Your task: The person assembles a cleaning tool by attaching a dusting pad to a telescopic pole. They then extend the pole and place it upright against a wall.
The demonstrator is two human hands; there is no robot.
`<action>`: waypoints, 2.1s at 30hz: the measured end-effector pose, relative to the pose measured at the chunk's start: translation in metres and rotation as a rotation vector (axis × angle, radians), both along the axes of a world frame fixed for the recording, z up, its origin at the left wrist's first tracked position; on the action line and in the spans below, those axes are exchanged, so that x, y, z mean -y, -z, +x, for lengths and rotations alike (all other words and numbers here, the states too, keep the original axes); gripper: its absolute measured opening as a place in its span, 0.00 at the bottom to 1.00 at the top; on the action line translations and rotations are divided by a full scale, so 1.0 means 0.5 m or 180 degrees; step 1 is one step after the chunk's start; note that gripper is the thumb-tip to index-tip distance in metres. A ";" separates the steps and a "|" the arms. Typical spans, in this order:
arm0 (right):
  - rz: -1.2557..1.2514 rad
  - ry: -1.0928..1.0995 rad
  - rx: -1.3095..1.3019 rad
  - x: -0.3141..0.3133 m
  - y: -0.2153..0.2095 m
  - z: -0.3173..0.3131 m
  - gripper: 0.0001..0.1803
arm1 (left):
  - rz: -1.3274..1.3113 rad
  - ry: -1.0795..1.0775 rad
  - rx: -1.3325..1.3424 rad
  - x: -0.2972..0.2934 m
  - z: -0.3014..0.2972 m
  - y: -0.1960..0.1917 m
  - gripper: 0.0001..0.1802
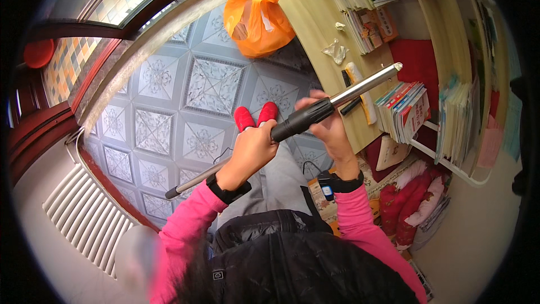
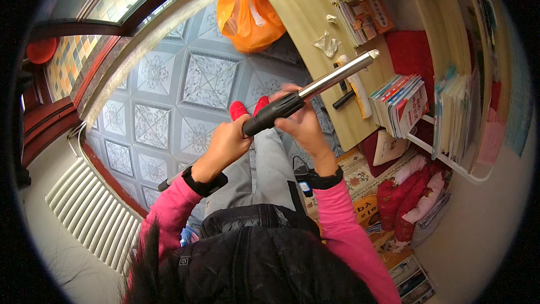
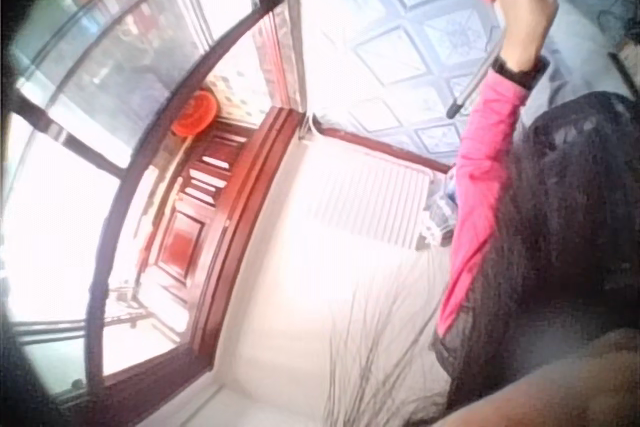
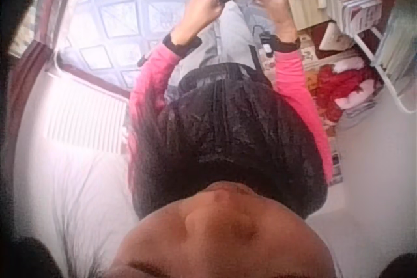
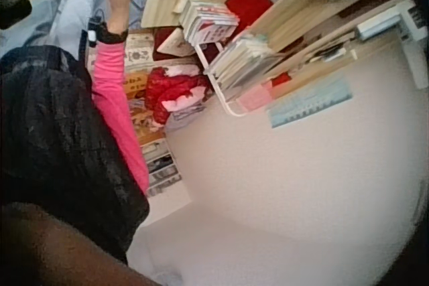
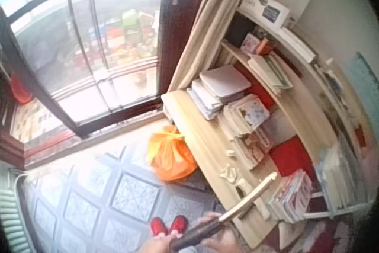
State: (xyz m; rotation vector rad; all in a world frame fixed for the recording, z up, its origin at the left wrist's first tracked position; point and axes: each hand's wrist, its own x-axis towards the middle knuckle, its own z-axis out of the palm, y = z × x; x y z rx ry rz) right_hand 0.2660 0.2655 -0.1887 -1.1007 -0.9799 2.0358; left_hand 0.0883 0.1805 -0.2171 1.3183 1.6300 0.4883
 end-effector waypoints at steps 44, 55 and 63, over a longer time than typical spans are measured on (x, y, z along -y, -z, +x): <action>0.0235 0.0013 -0.0331 -0.023 -0.010 0.080 0.42 | -0.0014 0.0005 -0.0135 0.014 0.037 -0.006 0.11; 0.0436 0.0023 -0.0075 -0.032 -0.081 0.078 0.20 | 0.0014 -0.0095 0.0052 0.009 0.025 -0.070 0.07; 0.2059 0.0172 0.0152 -0.103 -0.411 0.072 0.18 | 0.1089 0.0014 0.0708 -0.102 0.044 -0.310 0.09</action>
